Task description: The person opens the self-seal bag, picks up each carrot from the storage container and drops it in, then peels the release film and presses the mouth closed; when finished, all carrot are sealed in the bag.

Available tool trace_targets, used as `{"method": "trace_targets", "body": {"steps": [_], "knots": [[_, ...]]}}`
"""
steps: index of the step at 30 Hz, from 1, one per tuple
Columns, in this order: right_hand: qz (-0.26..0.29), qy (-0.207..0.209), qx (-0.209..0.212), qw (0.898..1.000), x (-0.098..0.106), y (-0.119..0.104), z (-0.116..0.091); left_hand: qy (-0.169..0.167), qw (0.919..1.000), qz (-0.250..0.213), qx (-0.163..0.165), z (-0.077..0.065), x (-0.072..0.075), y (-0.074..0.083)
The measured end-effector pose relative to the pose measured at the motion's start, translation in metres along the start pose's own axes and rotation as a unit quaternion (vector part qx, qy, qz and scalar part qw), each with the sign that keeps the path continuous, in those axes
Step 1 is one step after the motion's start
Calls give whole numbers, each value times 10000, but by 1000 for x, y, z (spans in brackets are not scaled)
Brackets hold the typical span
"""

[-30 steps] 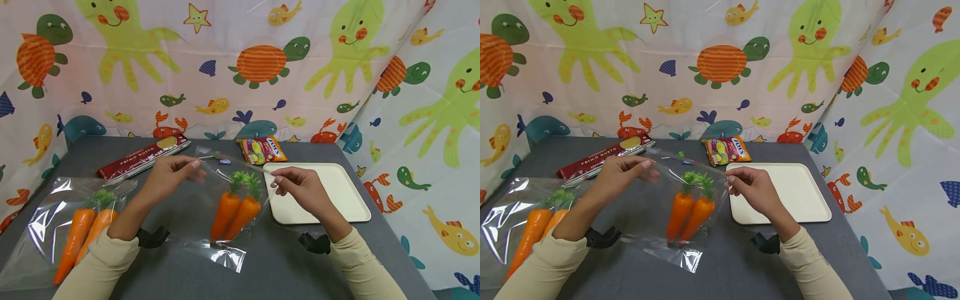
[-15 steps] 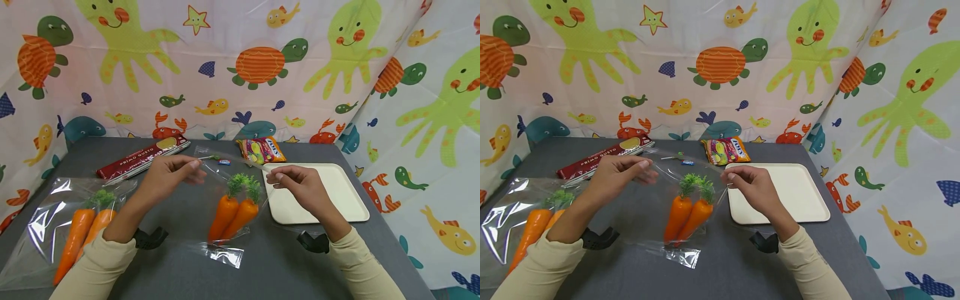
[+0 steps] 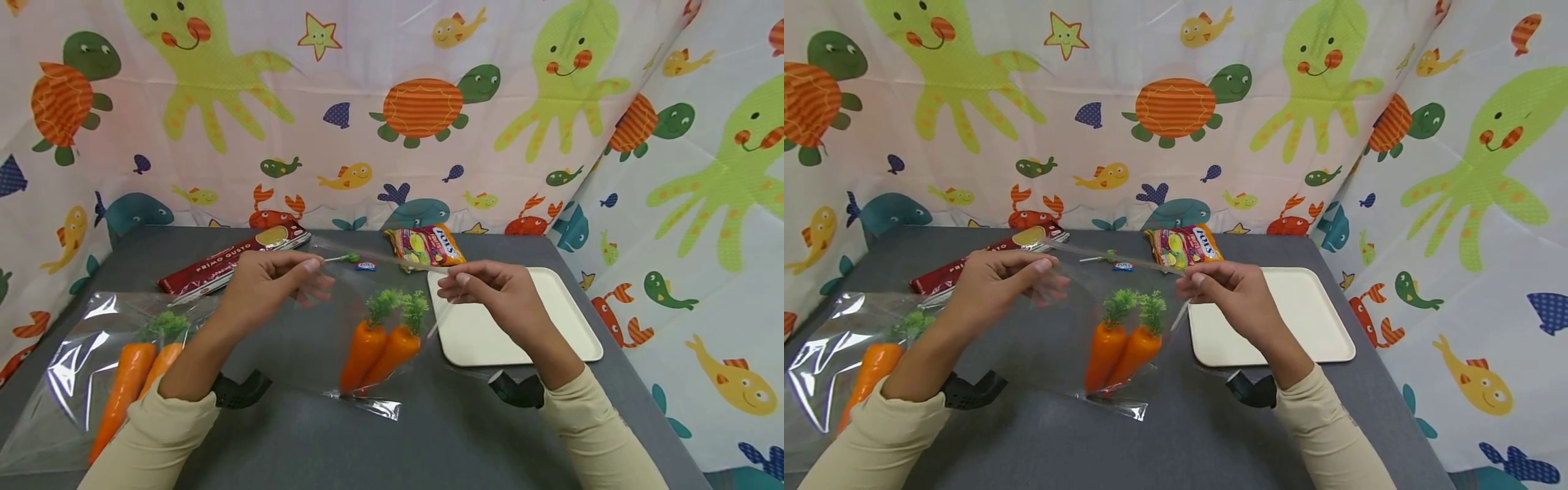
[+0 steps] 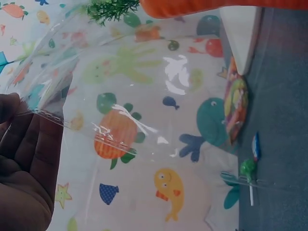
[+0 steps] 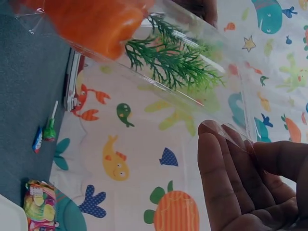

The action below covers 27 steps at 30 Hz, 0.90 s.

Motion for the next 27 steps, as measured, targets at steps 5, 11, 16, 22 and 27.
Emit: {"method": "trace_targets", "body": {"steps": [5,11,16,22,27], "knots": [[-45,-1,244,9997,3,-12,1,45,9997,222,-68,-2,0,5],[-125,9,537,9985,6,-28,1,103,9993,255,-250,-5,0,14],[-238,-43,810,9964,9,-45,-2,224,9987,146,-442,-8,1,27],[-333,-124,1036,9940,13,-59,-2,334,9979,114,-536,-13,1,39],[-248,-47,951,9952,15,-56,-1,384,9977,-2,-556,-18,-3,38]]}}
Point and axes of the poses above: each hand's wrist, its own z-axis towards the middle knuckle, its own x-axis out of the back of the hand, y = z × x, the point moved 9 cm from there along z, towards the middle knuckle, and after that the axes turned 9 degrees about y, right-handed, at the moved point
